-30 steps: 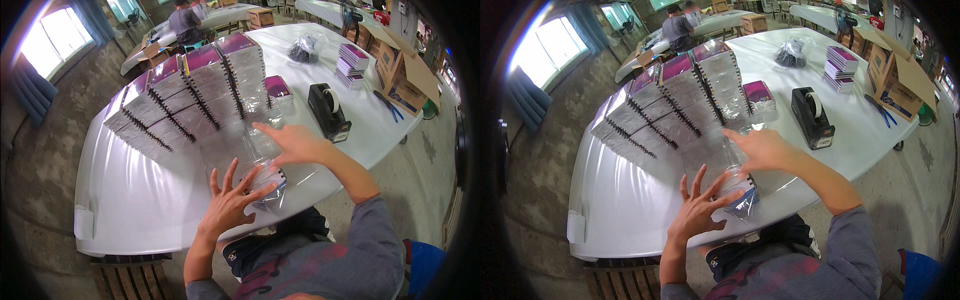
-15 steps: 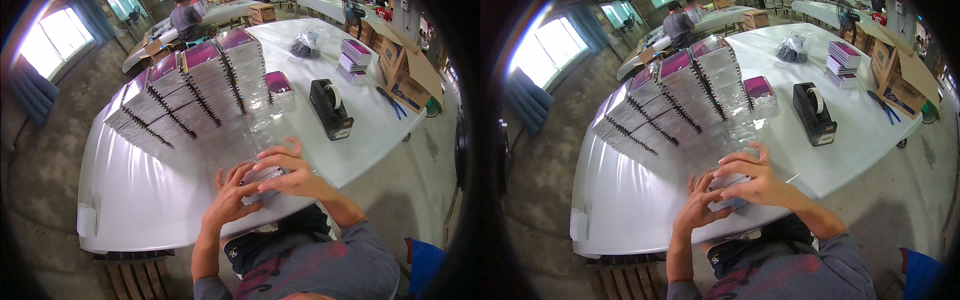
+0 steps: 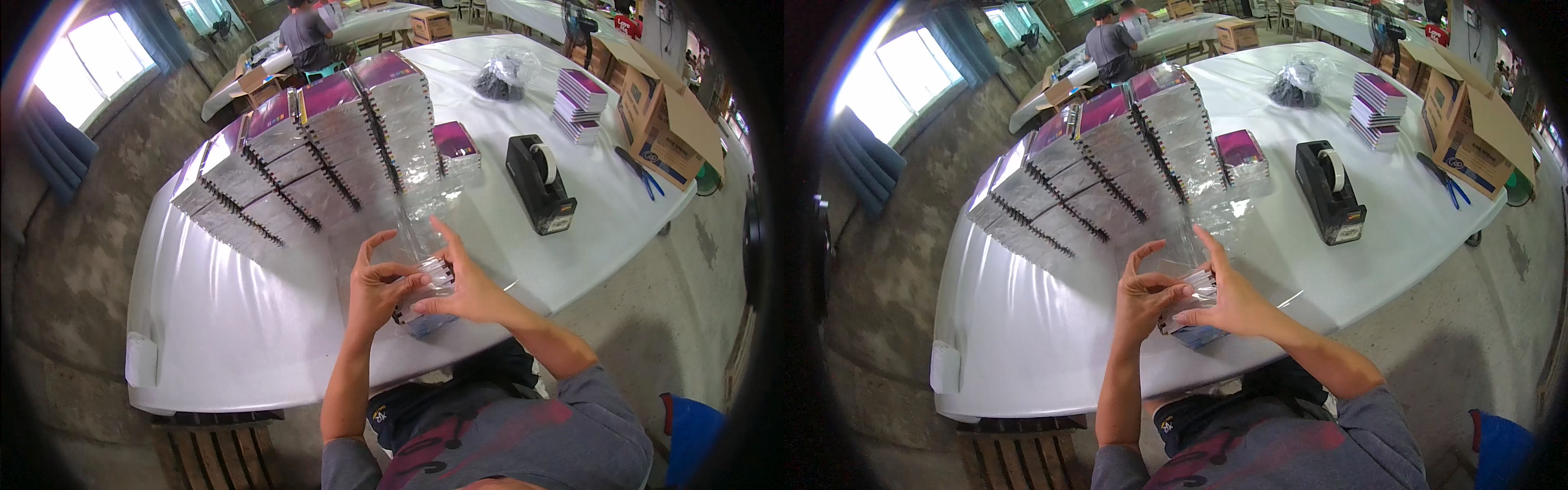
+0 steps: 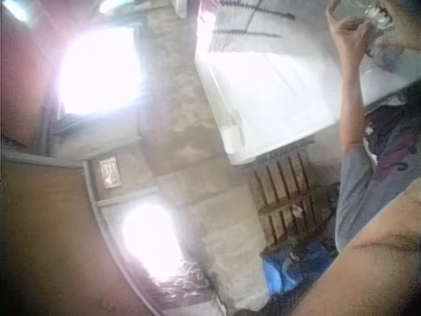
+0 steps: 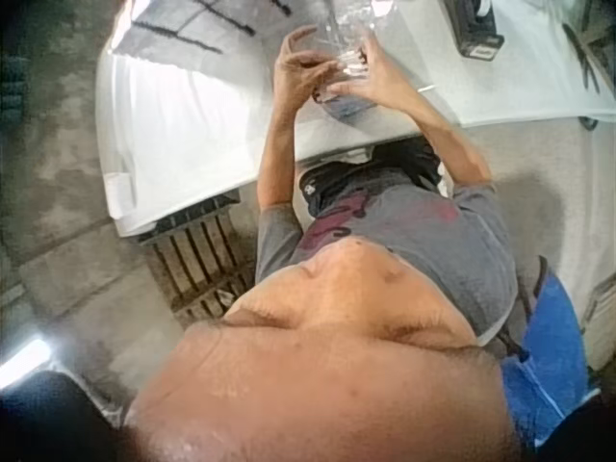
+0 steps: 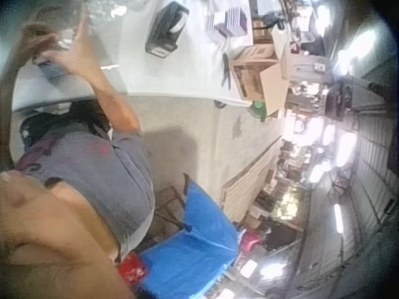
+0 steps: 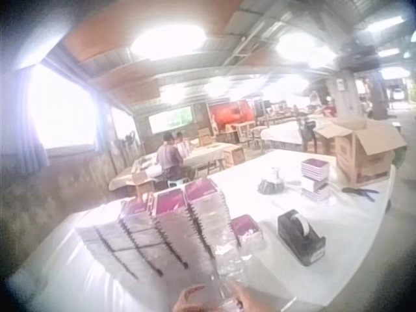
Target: The person wraps spiral-bound notebooks in clear plastic bags at a white table. They place each notebook into a bag, fold the plastic around it, and seal it with tape from a dispenser. Finished wrapped notebooks are stacked on the table.
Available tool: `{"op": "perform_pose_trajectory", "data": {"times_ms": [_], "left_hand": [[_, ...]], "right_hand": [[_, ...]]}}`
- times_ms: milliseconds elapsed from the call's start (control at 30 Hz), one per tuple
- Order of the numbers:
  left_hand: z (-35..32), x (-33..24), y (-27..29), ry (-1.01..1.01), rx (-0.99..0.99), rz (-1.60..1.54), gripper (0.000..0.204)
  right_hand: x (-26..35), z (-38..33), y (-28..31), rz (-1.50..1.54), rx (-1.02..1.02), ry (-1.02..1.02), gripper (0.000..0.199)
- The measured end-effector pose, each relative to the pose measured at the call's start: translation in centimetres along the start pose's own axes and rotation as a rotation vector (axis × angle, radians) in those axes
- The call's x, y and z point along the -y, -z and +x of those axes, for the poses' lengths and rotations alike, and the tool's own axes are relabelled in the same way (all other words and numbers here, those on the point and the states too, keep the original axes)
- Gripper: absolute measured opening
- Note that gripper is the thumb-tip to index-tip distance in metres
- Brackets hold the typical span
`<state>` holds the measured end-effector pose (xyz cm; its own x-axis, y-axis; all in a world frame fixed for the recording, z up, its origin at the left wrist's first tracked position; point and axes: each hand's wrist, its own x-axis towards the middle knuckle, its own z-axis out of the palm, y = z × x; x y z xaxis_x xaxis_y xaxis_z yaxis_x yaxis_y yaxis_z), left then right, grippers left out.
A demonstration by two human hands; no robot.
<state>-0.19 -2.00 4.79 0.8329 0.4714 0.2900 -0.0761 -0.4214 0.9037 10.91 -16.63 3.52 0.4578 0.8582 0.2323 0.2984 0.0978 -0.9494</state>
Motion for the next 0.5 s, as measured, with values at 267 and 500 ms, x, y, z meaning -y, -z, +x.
{"op": "perform_pose_trajectory", "data": {"times_ms": [267,500], "left_hand": [[-1.7,0.9,-0.4,0.049,-0.038,-0.378,0.103],[-2.3,0.1,-0.5,0.336,0.014,-0.329,0.113]], "right_hand": [[-0.5,1.9,0.7,0.311,0.07,-0.157,0.095],[-1.9,3.2,4.3,0.532,0.31,-0.376,0.052]]}}
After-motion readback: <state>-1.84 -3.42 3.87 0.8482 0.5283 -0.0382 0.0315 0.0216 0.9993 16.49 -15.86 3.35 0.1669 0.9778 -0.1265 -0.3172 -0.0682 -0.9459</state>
